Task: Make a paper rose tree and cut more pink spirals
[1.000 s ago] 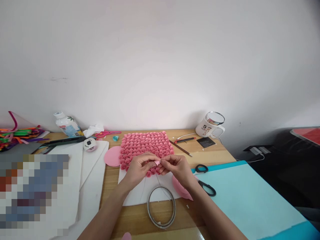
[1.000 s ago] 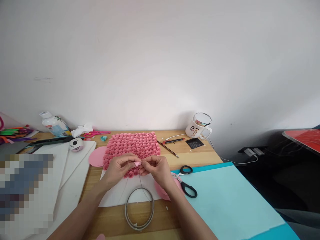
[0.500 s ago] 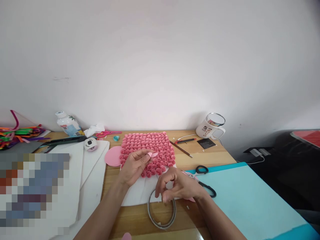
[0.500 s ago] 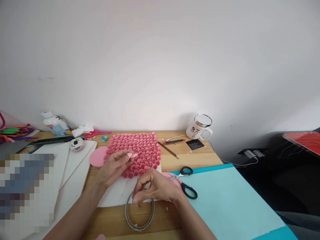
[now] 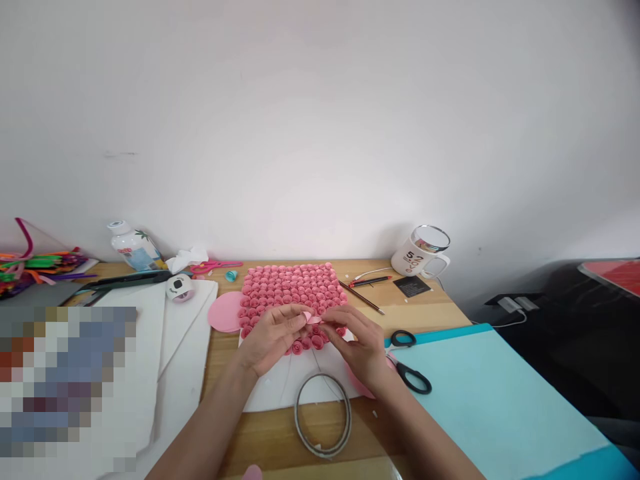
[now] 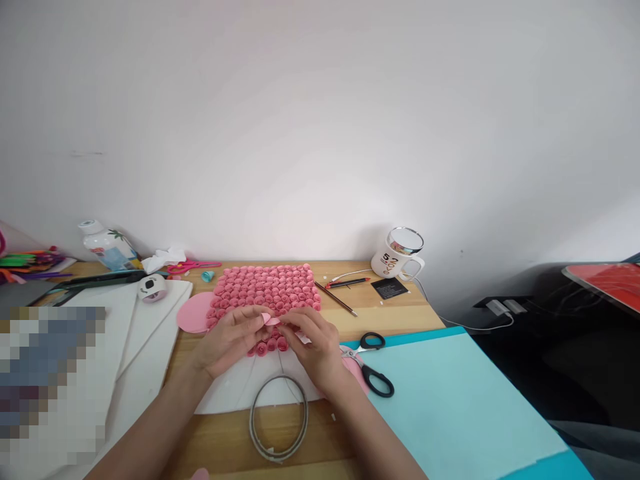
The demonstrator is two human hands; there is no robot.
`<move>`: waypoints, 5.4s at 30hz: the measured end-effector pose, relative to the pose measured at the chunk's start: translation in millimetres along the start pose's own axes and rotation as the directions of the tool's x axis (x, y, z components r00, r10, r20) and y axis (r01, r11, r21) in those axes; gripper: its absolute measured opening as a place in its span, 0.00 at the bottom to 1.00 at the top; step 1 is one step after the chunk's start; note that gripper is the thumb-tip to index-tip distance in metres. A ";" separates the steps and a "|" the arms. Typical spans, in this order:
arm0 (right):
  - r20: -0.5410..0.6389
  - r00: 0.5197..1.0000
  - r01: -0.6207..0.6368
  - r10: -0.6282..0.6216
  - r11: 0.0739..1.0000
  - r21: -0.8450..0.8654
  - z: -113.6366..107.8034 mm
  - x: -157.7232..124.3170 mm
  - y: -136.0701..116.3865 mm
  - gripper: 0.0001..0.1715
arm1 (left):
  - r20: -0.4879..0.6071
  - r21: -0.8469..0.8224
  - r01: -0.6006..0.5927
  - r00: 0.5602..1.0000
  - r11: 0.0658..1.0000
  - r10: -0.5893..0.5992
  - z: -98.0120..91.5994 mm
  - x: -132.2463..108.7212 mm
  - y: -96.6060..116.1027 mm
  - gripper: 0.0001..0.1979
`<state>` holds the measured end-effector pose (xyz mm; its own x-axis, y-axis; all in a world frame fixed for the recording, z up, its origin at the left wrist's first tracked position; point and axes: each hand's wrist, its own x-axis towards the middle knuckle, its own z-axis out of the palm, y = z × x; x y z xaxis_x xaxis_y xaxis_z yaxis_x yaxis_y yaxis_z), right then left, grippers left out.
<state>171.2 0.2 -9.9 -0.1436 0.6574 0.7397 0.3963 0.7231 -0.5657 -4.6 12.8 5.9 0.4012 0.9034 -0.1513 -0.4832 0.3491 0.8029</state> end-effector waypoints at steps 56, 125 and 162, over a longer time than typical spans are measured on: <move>0.176 0.982 -0.053 0.061 0.997 -0.049 -0.2 5.4 -0.7 0.04 | -0.133 0.399 -0.010 0.989 0.917 0.069 9.6 -0.2 -6.4 0.14; 0.331 0.943 0.181 -0.022 0.869 -0.460 -26.1 -23.5 17.0 0.09 | 0.336 0.931 -0.365 0.861 0.002 0.382 1.7 1.4 -30.5 0.14; 0.214 0.939 -0.149 0.270 0.878 -0.456 -18.3 -69.6 -23.7 0.08 | 0.477 0.879 -0.241 0.421 -0.412 0.771 18.0 -17.4 23.8 0.18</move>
<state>188.3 -66.6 -41.4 -0.2214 0.8579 0.4637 0.7825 0.4401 -0.4406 -9.0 0.9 38.1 0.1674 0.5311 0.8306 0.7864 -0.5801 0.2124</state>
